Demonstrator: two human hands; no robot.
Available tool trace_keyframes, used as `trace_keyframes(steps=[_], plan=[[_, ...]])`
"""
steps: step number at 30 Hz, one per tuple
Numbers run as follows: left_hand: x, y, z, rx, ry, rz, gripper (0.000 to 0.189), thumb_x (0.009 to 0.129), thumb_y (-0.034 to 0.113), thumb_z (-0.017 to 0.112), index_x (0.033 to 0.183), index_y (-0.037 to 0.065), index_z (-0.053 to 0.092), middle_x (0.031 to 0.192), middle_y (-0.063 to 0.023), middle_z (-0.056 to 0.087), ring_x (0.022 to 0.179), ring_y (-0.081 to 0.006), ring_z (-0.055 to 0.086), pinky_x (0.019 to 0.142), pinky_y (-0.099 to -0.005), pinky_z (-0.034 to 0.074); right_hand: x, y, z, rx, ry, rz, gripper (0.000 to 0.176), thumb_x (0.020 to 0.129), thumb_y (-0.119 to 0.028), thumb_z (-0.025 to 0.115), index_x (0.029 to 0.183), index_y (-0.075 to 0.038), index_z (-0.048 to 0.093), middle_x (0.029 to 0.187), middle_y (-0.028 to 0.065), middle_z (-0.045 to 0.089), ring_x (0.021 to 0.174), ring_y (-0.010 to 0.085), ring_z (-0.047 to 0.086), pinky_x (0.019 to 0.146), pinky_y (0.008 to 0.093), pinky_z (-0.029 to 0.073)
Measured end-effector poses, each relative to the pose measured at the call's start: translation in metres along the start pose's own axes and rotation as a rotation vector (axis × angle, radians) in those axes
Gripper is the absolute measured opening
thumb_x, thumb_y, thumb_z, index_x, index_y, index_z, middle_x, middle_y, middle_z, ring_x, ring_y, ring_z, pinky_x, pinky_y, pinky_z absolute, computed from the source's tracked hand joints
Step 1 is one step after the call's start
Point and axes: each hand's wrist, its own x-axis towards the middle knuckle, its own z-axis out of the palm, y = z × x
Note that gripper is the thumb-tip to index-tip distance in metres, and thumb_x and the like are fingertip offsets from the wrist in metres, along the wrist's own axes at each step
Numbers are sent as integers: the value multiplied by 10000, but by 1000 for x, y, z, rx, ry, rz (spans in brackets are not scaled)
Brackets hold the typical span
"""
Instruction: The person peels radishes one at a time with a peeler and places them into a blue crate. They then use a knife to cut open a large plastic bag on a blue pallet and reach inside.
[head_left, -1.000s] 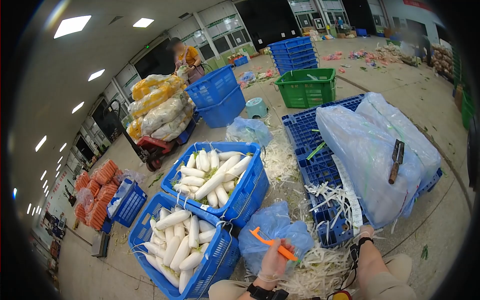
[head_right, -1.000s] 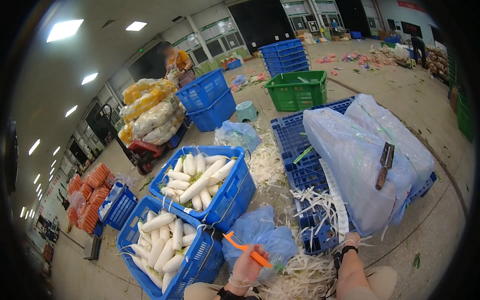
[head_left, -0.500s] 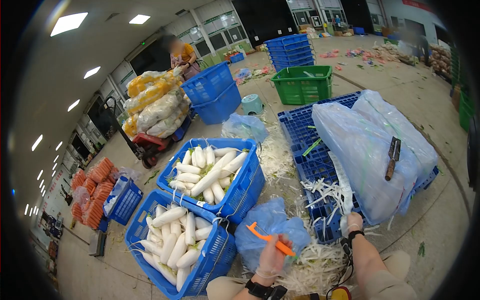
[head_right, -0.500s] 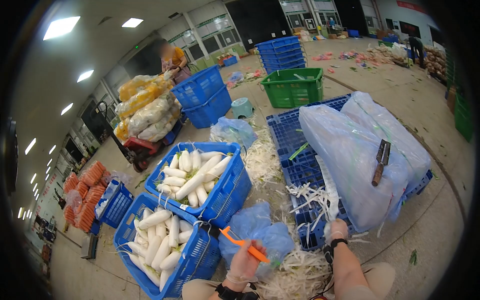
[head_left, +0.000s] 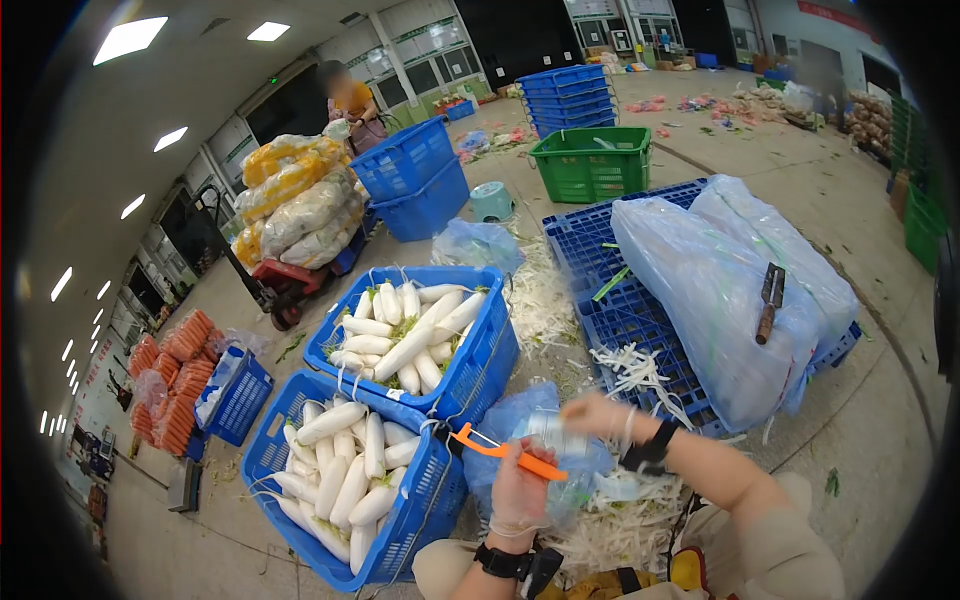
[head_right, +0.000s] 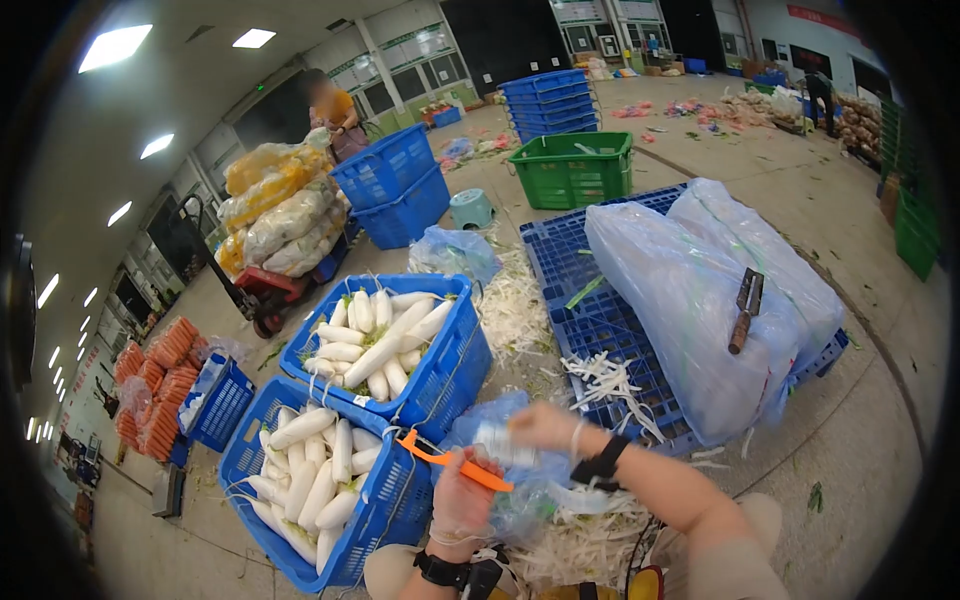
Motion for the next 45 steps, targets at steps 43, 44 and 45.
trace_keyframes(steps=[43,44,45], plan=[[6,-18,-5,-71,-129,-39,162,920,243,473,865,93,495,786,-60,500,766,-230,498,718,-357,406,-108,-80,-151,47,478,59,315,723,-127,647,984,48,647,854,43,646,780,134,573,759,262,450],[6,-17,-6,-65,-105,-38,155,915,236,480,869,88,494,786,-61,503,765,-234,502,702,-351,409,-107,-78,-148,45,469,70,313,725,-122,644,985,50,646,853,43,645,779,132,571,756,261,450],[9,-16,-4,-80,-115,-22,155,915,236,480,869,88,494,786,-61,503,765,-234,502,702,-351,409,-104,-78,-149,36,462,74,310,726,-118,641,986,51,646,853,42,643,778,131,569,754,260,450]])
